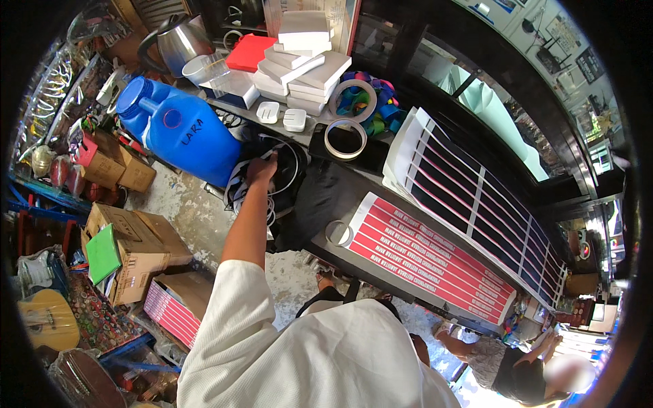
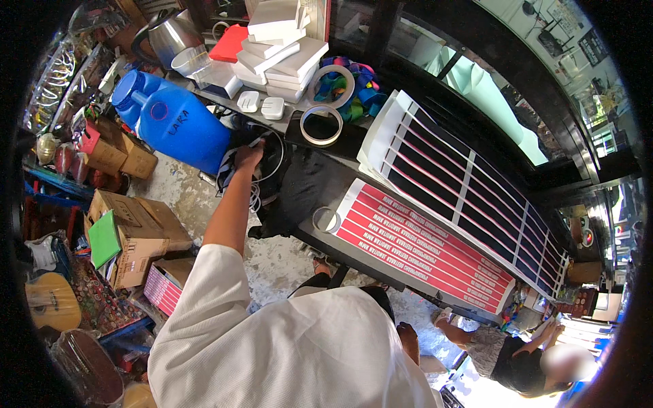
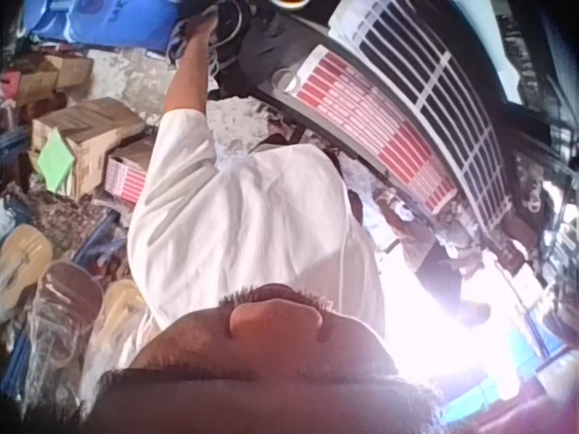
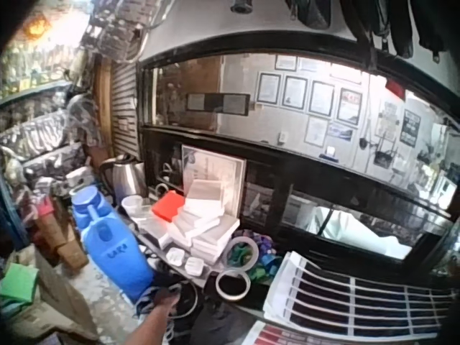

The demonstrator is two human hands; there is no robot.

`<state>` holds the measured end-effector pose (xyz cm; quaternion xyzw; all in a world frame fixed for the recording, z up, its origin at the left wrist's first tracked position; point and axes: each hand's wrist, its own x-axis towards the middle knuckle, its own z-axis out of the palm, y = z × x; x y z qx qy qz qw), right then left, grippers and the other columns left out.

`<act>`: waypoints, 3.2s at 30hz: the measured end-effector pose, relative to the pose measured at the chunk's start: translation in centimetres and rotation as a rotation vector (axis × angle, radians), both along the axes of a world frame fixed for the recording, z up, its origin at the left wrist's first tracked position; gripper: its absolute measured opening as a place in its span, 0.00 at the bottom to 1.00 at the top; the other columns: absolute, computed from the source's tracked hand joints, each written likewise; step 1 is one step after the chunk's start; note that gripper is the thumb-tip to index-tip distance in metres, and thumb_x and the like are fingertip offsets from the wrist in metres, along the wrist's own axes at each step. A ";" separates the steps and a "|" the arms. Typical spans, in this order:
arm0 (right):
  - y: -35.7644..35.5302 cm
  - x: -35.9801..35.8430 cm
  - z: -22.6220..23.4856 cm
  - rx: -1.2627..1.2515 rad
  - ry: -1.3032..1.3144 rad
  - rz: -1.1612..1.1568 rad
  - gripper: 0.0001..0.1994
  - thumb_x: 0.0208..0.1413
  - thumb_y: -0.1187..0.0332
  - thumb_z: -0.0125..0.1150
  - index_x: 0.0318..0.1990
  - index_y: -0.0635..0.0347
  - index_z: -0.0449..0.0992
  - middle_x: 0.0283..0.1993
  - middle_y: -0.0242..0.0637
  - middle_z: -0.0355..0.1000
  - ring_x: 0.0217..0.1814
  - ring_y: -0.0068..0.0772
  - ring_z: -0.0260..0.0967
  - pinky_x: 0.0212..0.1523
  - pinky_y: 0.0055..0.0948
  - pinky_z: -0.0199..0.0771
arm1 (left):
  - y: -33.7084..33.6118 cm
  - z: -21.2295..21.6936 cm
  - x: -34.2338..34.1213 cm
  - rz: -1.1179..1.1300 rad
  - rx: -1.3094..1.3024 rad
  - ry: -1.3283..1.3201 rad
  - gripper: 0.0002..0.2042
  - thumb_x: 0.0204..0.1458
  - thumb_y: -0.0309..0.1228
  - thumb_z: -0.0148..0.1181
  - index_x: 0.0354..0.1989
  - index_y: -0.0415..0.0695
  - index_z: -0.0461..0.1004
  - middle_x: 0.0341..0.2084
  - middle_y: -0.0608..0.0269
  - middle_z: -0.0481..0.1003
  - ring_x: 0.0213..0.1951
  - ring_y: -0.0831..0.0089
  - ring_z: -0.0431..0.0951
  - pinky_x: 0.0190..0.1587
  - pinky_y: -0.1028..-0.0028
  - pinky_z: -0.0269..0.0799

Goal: The person assembles a metal grill by aligning and pressing together white-framed panels with pink horizontal bars. They then place a red printed sheet over the assembled grill and handle a black cloth and a white cable on the table.

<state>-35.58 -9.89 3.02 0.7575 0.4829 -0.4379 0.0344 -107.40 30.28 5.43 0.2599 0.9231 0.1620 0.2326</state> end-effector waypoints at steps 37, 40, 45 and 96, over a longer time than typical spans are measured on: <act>-3.1 2.5 -1.5 -0.007 0.069 -0.075 0.15 0.66 0.62 0.65 0.52 0.62 0.84 0.49 0.50 0.84 0.51 0.55 0.84 0.54 0.46 0.85 | -3.5 12.9 -5.7 0.209 0.703 -1.231 0.15 0.67 0.38 0.68 0.51 0.38 0.83 0.44 0.52 0.88 0.43 0.55 0.89 0.52 0.52 0.88; -3.5 3.5 -2.0 0.004 0.089 -0.094 0.15 0.66 0.61 0.65 0.51 0.62 0.84 0.49 0.50 0.84 0.50 0.55 0.84 0.55 0.46 0.85 | -5.3 12.9 -4.9 0.209 0.805 -1.190 0.13 0.61 0.31 0.68 0.50 0.38 0.83 0.42 0.53 0.88 0.40 0.58 0.89 0.49 0.58 0.88; -4.7 6.3 -3.1 -0.001 0.131 -0.131 0.15 0.66 0.61 0.65 0.51 0.62 0.84 0.49 0.50 0.84 0.50 0.55 0.84 0.55 0.46 0.85 | -7.2 13.3 -5.1 0.149 0.666 -0.978 0.16 0.53 0.30 0.71 0.50 0.38 0.83 0.40 0.54 0.87 0.37 0.61 0.88 0.46 0.63 0.88; 27.1 -51.8 15.0 0.842 0.360 0.013 0.16 0.65 0.59 0.73 0.43 0.65 0.79 0.32 0.44 0.82 0.35 0.48 0.82 0.39 0.42 0.80 | -10.8 32.0 -0.6 -0.282 1.234 -0.973 0.17 0.53 0.23 0.81 0.25 0.53 0.74 0.28 0.71 0.79 0.26 0.83 0.73 0.27 0.75 0.60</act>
